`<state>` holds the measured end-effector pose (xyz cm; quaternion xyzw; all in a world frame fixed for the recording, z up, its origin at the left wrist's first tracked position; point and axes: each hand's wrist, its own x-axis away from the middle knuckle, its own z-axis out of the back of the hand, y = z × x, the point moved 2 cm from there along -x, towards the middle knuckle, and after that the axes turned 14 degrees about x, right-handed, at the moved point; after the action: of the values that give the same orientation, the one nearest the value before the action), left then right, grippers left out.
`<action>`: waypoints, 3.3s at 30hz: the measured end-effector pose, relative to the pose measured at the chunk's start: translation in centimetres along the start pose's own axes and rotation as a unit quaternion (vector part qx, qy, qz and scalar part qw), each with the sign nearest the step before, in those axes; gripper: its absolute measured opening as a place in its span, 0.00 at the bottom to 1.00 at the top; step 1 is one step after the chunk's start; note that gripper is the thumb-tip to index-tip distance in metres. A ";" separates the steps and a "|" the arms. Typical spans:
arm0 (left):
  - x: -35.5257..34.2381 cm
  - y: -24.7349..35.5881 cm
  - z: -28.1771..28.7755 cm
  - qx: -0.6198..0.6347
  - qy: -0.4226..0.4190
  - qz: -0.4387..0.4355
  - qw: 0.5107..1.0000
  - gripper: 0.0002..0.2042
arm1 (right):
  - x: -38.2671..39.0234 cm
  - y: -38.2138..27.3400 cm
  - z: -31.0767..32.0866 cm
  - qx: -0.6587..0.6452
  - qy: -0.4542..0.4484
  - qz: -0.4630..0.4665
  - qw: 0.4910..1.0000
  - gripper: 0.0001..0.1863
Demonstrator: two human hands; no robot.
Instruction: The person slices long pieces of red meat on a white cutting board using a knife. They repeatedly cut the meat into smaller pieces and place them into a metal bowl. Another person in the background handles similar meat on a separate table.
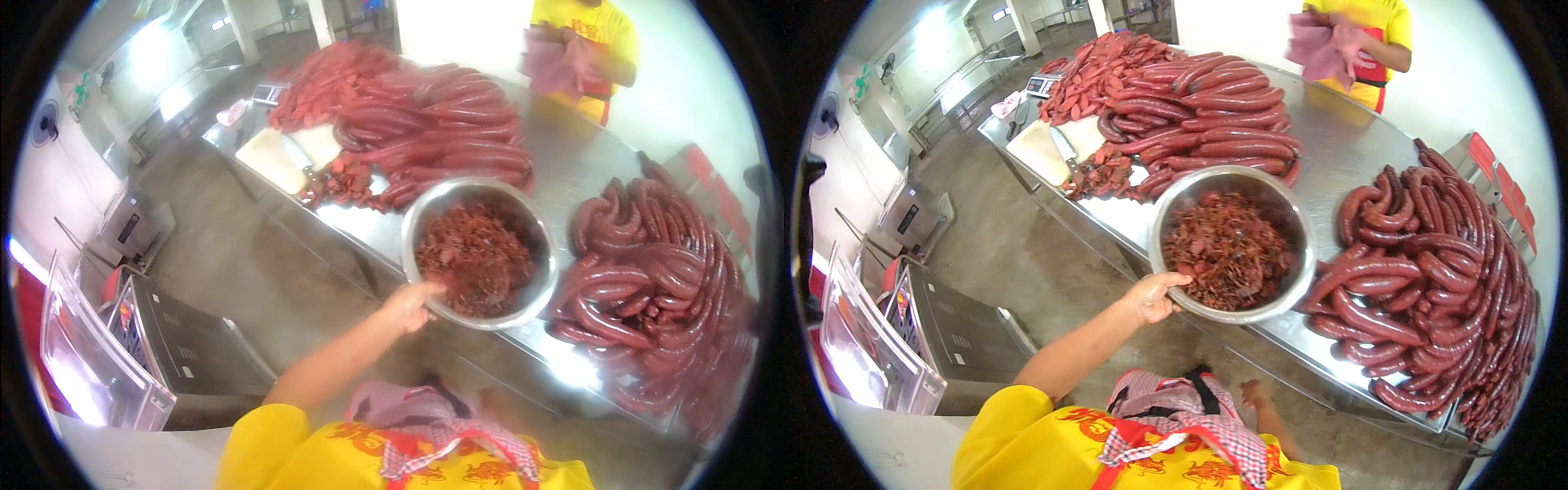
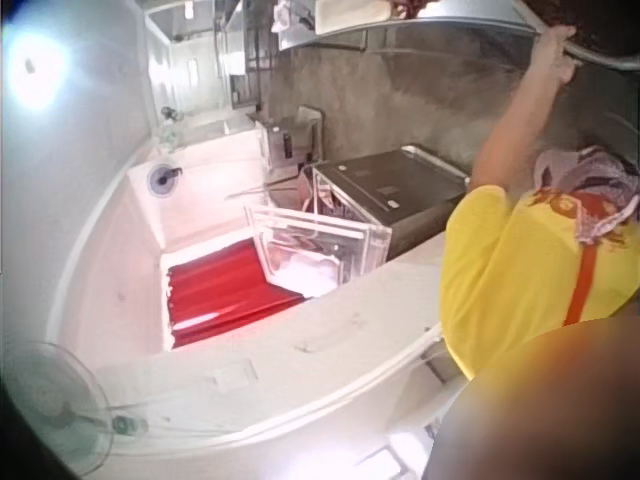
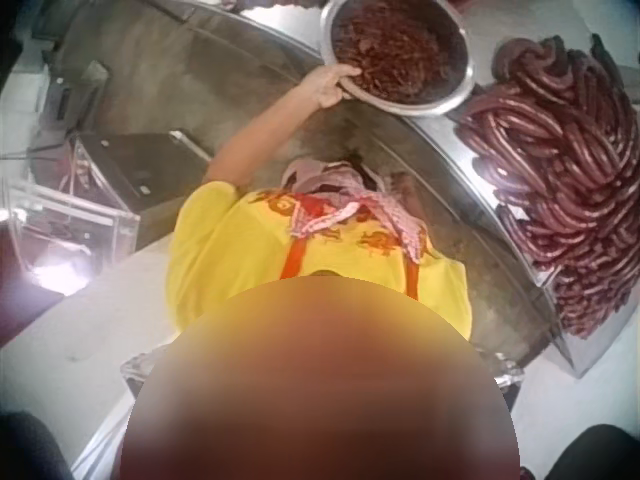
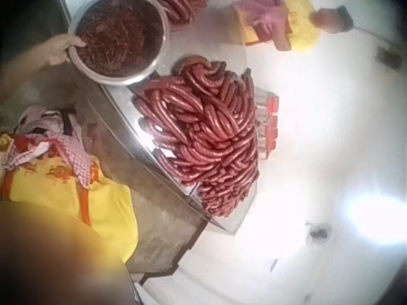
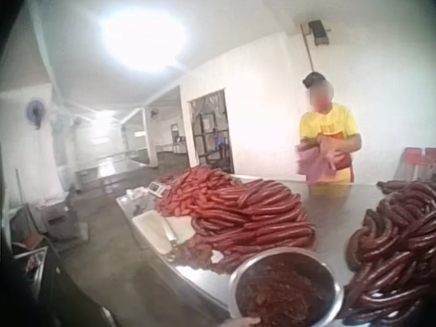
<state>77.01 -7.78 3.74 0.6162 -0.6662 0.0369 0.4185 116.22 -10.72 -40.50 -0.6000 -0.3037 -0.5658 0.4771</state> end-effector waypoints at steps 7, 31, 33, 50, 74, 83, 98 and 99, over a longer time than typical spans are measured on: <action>0.8 0.4 -2.1 0.004 -0.092 0.113 0.989 0.22 | 4.1 -9.4 5.4 -0.086 0.228 -0.014 0.970 0.10; -13.0 43.9 19.8 -0.550 0.286 -0.443 0.648 0.34 | 5.0 -18.8 -8.5 -0.057 0.303 0.018 0.951 0.16; -13.3 46.5 20.9 -0.561 0.291 -0.427 0.647 0.33 | 3.1 -17.6 -9.7 -0.039 0.319 0.024 0.947 0.16; -15.5 31.0 9.9 -0.728 0.135 -0.353 0.572 0.38 | 2.7 -15.3 -20.6 0.269 0.417 0.120 0.860 0.19; -8.2 25.8 -7.2 -0.441 -0.205 -0.623 0.612 0.15 | 16.9 -13.4 -18.4 -0.285 0.295 -0.074 0.909 0.17; -4.2 10.7 -13.3 -0.563 -0.445 -0.257 0.647 0.25 | 16.6 -9.6 -21.1 -0.279 0.294 -0.110 0.907 0.17; -5.3 9.9 -10.9 -0.697 -0.469 -0.258 0.477 0.14 | 9.5 -11.4 -14.7 -0.237 0.261 -0.078 0.933 0.14; -5.2 10.2 -9.8 -0.656 -0.468 -0.290 0.515 0.14 | 8.9 -11.4 -13.4 -0.204 0.285 -0.037 0.936 0.14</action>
<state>72.73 4.33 11.69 0.2536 -0.3846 -0.8283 0.3189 102.23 -20.42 -30.55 -0.4863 -0.0553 -0.7801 0.3897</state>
